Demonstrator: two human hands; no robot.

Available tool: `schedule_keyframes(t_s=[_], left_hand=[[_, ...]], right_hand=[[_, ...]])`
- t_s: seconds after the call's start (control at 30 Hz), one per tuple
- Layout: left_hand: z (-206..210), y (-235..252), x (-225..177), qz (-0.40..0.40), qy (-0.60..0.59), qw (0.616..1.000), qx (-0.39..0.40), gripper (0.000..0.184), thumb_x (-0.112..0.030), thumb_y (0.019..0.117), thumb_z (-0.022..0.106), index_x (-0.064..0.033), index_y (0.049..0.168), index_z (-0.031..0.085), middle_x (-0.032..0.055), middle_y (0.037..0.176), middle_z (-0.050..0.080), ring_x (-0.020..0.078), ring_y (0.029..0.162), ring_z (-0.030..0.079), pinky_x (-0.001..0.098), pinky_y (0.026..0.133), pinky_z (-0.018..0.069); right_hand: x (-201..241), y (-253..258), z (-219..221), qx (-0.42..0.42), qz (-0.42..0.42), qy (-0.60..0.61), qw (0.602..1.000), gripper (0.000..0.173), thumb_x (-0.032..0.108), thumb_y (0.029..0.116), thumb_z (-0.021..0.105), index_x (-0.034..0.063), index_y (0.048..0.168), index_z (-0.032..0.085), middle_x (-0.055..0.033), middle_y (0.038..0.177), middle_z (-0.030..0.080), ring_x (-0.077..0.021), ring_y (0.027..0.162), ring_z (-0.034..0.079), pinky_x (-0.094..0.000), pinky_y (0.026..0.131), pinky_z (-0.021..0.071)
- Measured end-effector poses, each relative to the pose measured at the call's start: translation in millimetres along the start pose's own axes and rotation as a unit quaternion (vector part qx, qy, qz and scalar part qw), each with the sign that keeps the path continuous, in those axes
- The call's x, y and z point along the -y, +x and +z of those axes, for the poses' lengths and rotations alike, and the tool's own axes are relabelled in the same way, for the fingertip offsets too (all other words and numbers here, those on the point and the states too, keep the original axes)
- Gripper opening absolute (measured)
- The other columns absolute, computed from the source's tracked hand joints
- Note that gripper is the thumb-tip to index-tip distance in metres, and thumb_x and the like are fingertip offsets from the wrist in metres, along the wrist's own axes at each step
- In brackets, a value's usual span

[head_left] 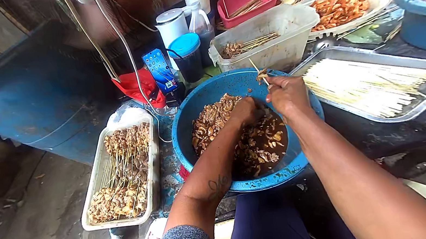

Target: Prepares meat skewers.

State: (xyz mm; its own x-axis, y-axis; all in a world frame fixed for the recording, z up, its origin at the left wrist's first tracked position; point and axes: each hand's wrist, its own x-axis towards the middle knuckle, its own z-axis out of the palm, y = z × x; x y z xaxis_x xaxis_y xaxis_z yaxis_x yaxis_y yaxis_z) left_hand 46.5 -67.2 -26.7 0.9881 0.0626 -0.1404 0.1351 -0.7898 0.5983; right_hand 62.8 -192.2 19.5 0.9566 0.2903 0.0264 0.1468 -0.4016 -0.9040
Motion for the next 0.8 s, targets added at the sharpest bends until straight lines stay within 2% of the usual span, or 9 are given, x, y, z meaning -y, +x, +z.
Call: schedule_keyframes(t_s=[0.07, 0.1, 0.2, 0.27, 0.4, 0.5, 0.6, 0.7, 0.8], left_hand=[[-10, -5, 4, -0.031, -0.177, 0.982, -0.051, 0.017, -0.007, 0.0967, 0.067, 0.0065, 0.107, 0.07, 0.0201, 0.102, 0.07, 0.0278, 0.095, 0.066, 0.0485, 0.089, 0.0528], [-15, -7, 7, -0.052, -0.273, 0.957, -0.087, 0.017, -0.004, 0.0963, 0.066, 0.0084, 0.107, 0.067, 0.0183, 0.099, 0.068, 0.0229, 0.09, 0.065, 0.0427, 0.086, 0.0538], [-28, -11, 18, -0.103, -0.491, 0.846, -0.18, 0.014, 0.002, 0.0955, 0.065, 0.0081, 0.107, 0.063, 0.0104, 0.088, 0.065, 0.012, 0.07, 0.062, 0.0284, 0.069, 0.0564], [-33, -11, 27, -0.107, -0.558, 0.791, -0.225, 0.011, 0.004, 0.0959, 0.061, 0.0044, 0.106, 0.064, 0.007, 0.084, 0.064, 0.0106, 0.065, 0.058, 0.0258, 0.063, 0.0531], [-38, -9, 33, -0.116, -0.608, 0.736, -0.274, 0.012, 0.003, 0.0986, 0.057, 0.0024, 0.107, 0.064, 0.0047, 0.081, 0.062, 0.0097, 0.062, 0.056, 0.024, 0.058, 0.0508], [-37, -9, 31, -0.105, -0.578, 0.752, -0.297, 0.011, 0.005, 0.0972, 0.059, 0.0042, 0.106, 0.065, 0.006, 0.082, 0.063, 0.0106, 0.066, 0.057, 0.0257, 0.063, 0.0509], [-35, -10, 30, -0.079, -0.496, 0.807, -0.309, 0.01, 0.002, 0.0971, 0.063, 0.0053, 0.107, 0.065, 0.0086, 0.086, 0.065, 0.0115, 0.07, 0.06, 0.0276, 0.068, 0.0539], [-36, -11, 32, -0.081, -0.37, 0.869, -0.319, 0.013, -0.004, 0.0968, 0.066, 0.0032, 0.107, 0.07, 0.0131, 0.092, 0.07, 0.0173, 0.077, 0.065, 0.0359, 0.075, 0.0565], [-38, -15, 24, -0.091, -0.265, 0.903, -0.327, 0.012, -0.008, 0.0973, 0.066, -0.0007, 0.105, 0.073, 0.0118, 0.09, 0.073, 0.0197, 0.079, 0.069, 0.0407, 0.078, 0.0569]], right_hand=[[1, -2, 0, 0.014, -0.002, -0.005, 1.0, 0.035, 0.006, 0.1075, 0.045, 0.0015, 0.134, 0.068, -0.0235, 0.111, 0.069, -0.0338, 0.095, 0.065, -0.0548, 0.09, 0.0499], [2, -3, 0, 0.023, -0.002, -0.01, 1.0, 0.034, 0.006, 0.1074, 0.046, 0.0019, 0.133, 0.068, -0.0239, 0.11, 0.07, -0.0351, 0.096, 0.065, -0.0562, 0.09, 0.0492], [4, -4, 0, 0.062, -0.004, -0.057, 0.996, 0.034, 0.006, 0.1079, 0.047, 0.0052, 0.133, 0.07, -0.0239, 0.108, 0.071, -0.0379, 0.097, 0.067, -0.0594, 0.09, 0.05], [7, -6, 1, 0.097, -0.011, -0.087, 0.991, 0.034, 0.007, 0.1088, 0.045, 0.0058, 0.133, 0.07, -0.0247, 0.111, 0.071, -0.0399, 0.098, 0.067, -0.0613, 0.09, 0.0499], [10, -10, 0, 0.132, -0.018, -0.129, 0.983, 0.034, 0.005, 0.1082, 0.046, 0.007, 0.131, 0.072, -0.0244, 0.115, 0.071, -0.0412, 0.104, 0.067, -0.0625, 0.093, 0.0495], [10, -11, -1, 0.146, -0.014, -0.144, 0.979, 0.034, 0.003, 0.1068, 0.049, 0.0071, 0.132, 0.071, -0.0237, 0.123, 0.07, -0.0419, 0.113, 0.066, -0.0629, 0.098, 0.0484], [10, -11, 0, 0.15, -0.017, -0.154, 0.976, 0.035, 0.002, 0.106, 0.049, 0.0064, 0.133, 0.07, -0.0239, 0.126, 0.069, -0.0429, 0.119, 0.064, -0.0632, 0.1, 0.0476], [9, -11, 1, 0.15, -0.013, -0.161, 0.975, 0.036, 0.002, 0.1058, 0.049, 0.0073, 0.134, 0.07, -0.0234, 0.128, 0.069, -0.0429, 0.122, 0.064, -0.065, 0.101, 0.0471], [12, -13, 1, 0.142, -0.005, -0.155, 0.978, 0.037, 0.003, 0.1055, 0.048, 0.0078, 0.134, 0.07, -0.0239, 0.129, 0.068, -0.0436, 0.124, 0.062, -0.0647, 0.101, 0.0469]])
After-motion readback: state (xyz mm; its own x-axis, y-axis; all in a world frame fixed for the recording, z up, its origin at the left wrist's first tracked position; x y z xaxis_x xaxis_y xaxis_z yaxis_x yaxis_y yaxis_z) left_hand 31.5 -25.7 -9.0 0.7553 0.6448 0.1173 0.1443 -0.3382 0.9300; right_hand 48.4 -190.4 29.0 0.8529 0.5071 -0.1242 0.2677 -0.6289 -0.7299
